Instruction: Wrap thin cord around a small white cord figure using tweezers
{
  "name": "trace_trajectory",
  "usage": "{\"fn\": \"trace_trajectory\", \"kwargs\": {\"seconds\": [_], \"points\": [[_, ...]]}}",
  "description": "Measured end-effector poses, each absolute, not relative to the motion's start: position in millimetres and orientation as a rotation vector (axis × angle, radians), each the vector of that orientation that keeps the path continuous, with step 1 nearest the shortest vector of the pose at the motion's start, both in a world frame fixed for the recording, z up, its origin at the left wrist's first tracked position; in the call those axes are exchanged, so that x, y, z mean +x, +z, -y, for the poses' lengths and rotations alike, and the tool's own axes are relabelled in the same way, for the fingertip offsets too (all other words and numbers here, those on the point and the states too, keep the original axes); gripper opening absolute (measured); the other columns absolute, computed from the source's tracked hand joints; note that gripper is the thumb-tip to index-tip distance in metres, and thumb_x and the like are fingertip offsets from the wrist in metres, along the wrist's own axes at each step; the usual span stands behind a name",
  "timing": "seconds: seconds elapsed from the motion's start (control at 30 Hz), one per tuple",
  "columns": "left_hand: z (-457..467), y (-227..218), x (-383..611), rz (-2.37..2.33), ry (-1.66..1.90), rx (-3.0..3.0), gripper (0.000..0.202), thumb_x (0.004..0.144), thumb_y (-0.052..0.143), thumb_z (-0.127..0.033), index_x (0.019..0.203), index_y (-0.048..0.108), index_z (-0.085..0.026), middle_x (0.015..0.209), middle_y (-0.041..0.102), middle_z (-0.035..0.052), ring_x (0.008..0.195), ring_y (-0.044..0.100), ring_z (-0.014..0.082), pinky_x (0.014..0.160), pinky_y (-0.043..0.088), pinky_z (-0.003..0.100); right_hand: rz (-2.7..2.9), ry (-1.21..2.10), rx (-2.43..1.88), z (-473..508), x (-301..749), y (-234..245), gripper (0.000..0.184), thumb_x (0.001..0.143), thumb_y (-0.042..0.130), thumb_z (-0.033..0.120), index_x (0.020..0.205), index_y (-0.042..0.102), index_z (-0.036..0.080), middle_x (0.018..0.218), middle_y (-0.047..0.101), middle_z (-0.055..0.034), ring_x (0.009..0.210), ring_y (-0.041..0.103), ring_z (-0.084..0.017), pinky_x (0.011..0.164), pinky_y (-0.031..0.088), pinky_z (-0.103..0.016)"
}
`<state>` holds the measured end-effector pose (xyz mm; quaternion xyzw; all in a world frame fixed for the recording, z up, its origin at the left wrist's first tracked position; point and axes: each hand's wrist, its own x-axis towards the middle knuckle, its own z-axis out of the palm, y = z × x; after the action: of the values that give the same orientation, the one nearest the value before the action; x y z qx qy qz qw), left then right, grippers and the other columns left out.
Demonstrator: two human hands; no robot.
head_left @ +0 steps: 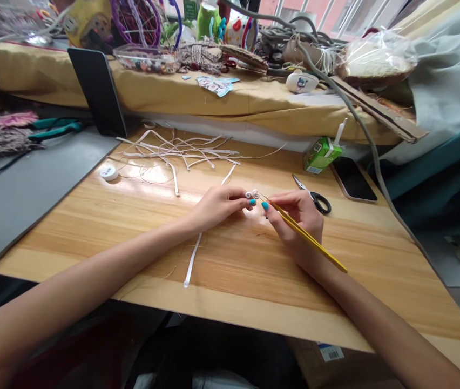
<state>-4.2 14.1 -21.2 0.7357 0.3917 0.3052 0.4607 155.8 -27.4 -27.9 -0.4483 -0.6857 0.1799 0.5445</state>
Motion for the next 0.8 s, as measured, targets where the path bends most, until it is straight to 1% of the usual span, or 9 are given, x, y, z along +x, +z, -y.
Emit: {"fn": "trace_trajectory", "kwargs": {"seconds": [0.1,0.2,0.37,0.63,0.73,0.8], "points": [[-13.8,-20.4,-4.4,-0.969,0.74,1.783,0.018,0.077,0.048,-0.025,0.074,0.06,-0.012,0.077,0.063,0.0034,0.075,0.054,0.0125,0.071,0.039,0.024,1.546,0.529,-1.096,26.1,157.3,-27.2,0.011,0.072,0.059,0.022,0.079,0.051,0.02,0.077,0.059,0.0001,0.064,0.059,-0.011,0.061,0.05,-0.027],[-13.7,-19.8,-4.5,-0.978,0.732,1.782,0.018,0.077,0.048,-0.024,0.074,0.06,-0.012,0.077,0.063,0.0027,0.075,0.054,0.012,0.071,0.039,0.024,1.553,0.572,-1.08,25.2,158.0,-27.5,0.014,0.07,0.06,0.022,0.08,0.051,0.02,0.077,0.06,0.0001,0.067,0.06,-0.011,0.064,0.051,-0.027],[-13.7,-19.8,-4.8,-0.974,0.733,1.804,0.017,0.077,0.047,-0.024,0.073,0.06,-0.013,0.076,0.063,0.0022,0.074,0.054,0.0119,0.071,0.039,0.024,1.597,0.553,-1.071,26.1,157.1,-28.8,0.016,0.068,0.062,0.021,0.08,0.052,0.02,0.08,0.061,-0.0006,0.071,0.061,-0.013,0.066,0.051,-0.029],[-14.6,-23.8,-4.3,-0.986,0.764,1.885,0.017,0.077,0.048,-0.024,0.074,0.06,-0.013,0.075,0.062,0.0024,0.073,0.054,0.0122,0.069,0.04,0.024,1.711,0.418,-1.054,25.2,154.6,-27.9,0.008,0.068,0.061,0.02,0.072,0.054,0.02,0.076,0.06,-0.0015,0.068,0.059,-0.013,0.063,0.051,-0.029],[-15.1,-24.5,-4.1,-0.982,0.8,1.903,0.016,0.076,0.048,-0.022,0.075,0.06,-0.012,0.075,0.062,0.0025,0.073,0.053,0.0124,0.069,0.039,0.024,1.659,0.501,-1.049,24.7,156.5,-27.8,0.009,0.069,0.061,0.021,0.074,0.054,0.02,0.076,0.06,-0.0006,0.068,0.058,-0.012,0.063,0.05,-0.028],[-15.2,-24.8,-4.0,-0.984,0.815,1.896,0.015,0.076,0.048,-0.022,0.076,0.06,-0.012,0.075,0.061,0.0026,0.073,0.053,0.0124,0.069,0.039,0.025,1.576,0.596,-1.054,24.4,158.4,-27.2,0.009,0.07,0.06,0.022,0.076,0.053,0.02,0.075,0.058,0.0005,0.064,0.058,-0.011,0.059,0.049,-0.026]]}}
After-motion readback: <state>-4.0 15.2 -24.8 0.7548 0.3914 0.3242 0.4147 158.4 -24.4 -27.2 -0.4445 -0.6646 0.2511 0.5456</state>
